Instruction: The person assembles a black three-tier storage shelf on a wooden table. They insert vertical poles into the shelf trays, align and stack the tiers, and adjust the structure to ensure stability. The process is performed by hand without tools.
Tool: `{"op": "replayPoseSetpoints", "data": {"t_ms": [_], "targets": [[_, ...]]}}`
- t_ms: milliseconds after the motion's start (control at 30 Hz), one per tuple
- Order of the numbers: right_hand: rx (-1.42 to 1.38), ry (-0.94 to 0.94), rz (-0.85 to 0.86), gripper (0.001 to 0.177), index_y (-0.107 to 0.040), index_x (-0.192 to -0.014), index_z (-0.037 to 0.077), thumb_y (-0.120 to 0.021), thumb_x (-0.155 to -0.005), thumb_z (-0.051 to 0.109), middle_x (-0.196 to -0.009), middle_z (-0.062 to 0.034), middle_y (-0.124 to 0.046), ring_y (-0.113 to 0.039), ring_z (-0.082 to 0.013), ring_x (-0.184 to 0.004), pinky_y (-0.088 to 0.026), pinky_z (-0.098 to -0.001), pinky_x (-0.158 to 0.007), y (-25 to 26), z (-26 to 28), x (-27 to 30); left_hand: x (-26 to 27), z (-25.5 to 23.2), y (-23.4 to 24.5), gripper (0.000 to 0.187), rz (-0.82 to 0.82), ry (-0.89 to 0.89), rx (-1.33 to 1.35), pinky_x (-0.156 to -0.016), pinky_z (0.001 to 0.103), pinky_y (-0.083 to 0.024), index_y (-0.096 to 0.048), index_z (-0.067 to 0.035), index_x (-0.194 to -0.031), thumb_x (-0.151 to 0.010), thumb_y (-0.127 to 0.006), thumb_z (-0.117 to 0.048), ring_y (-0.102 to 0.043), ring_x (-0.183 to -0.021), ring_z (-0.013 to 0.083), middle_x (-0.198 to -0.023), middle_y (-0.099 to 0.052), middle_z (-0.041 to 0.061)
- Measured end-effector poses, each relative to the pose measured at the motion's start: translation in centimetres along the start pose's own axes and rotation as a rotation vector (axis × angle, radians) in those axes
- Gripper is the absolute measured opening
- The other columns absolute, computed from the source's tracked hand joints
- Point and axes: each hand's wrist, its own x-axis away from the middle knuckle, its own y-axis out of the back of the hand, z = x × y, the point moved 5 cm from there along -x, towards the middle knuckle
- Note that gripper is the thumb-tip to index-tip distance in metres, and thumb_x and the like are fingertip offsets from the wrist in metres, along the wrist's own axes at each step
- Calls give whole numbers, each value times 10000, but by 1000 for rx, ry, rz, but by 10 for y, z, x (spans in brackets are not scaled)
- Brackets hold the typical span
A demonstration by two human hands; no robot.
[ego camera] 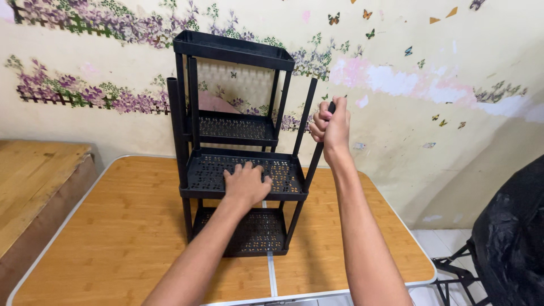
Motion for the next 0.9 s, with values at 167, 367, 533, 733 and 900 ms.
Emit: {"op": "replayPoseSetpoints", "data": {"t_ms": [167,367,533,733,900], "targets": [[74,75,-105,480,-286,-655,171,-324,-1042,453,-493,54,-234,-192,-92,-385,-161,-301,-368,-1,1,-1,6,10,85,247,-520,-426,74,-1093,556,-424,-712,-51,-1104,-922,-568,-134,-629,-1103,277,-1112,-692,140],[163,227,-276,534,-333,-627,147,-392,-1067,444,-517,57,-291,-259,-81,-409,-181,-303,-382,-3,-5,0,45,12,192,282,-1228,-552,-104,-1048,514,-432,-616,-77,-1086,-805,-633,-83,-603,-1053,302,-1079,-572,123],[255,312,-399,554,-314,-632,98,-380,-1088,406,-537,34,-302,-275,-102,-453,-211,-327,-427,-9,-3,7,48,48,216,307,-1060,-83,600,-708,427,-494,-462,-88,-1168,-958,-569,-285,-600,-841,248,-1009,-515,76],[791,189,-645,455,-484,-754,22,-373,-1053,347,-595,-75,-499,-481,-227,-568,-386,-442,-603,-13,6,24,35,62,189,350,-976,-2,774,-598,426,-421,-557,-84,-1004,-1098,-398,-382,-570,-602,214,-666,-569,57],[609,467,-744,343,-583,-883,47,-454,-1015,336,-753,-88,-617,-570,-220,-685,-453,-433,-676,-27,18,30,24,68,180,540,-981,121,829,-559,458,-369,-549,-50,-763,-1106,-382,-434,-516,-544,241,-578,-511,87]]}}
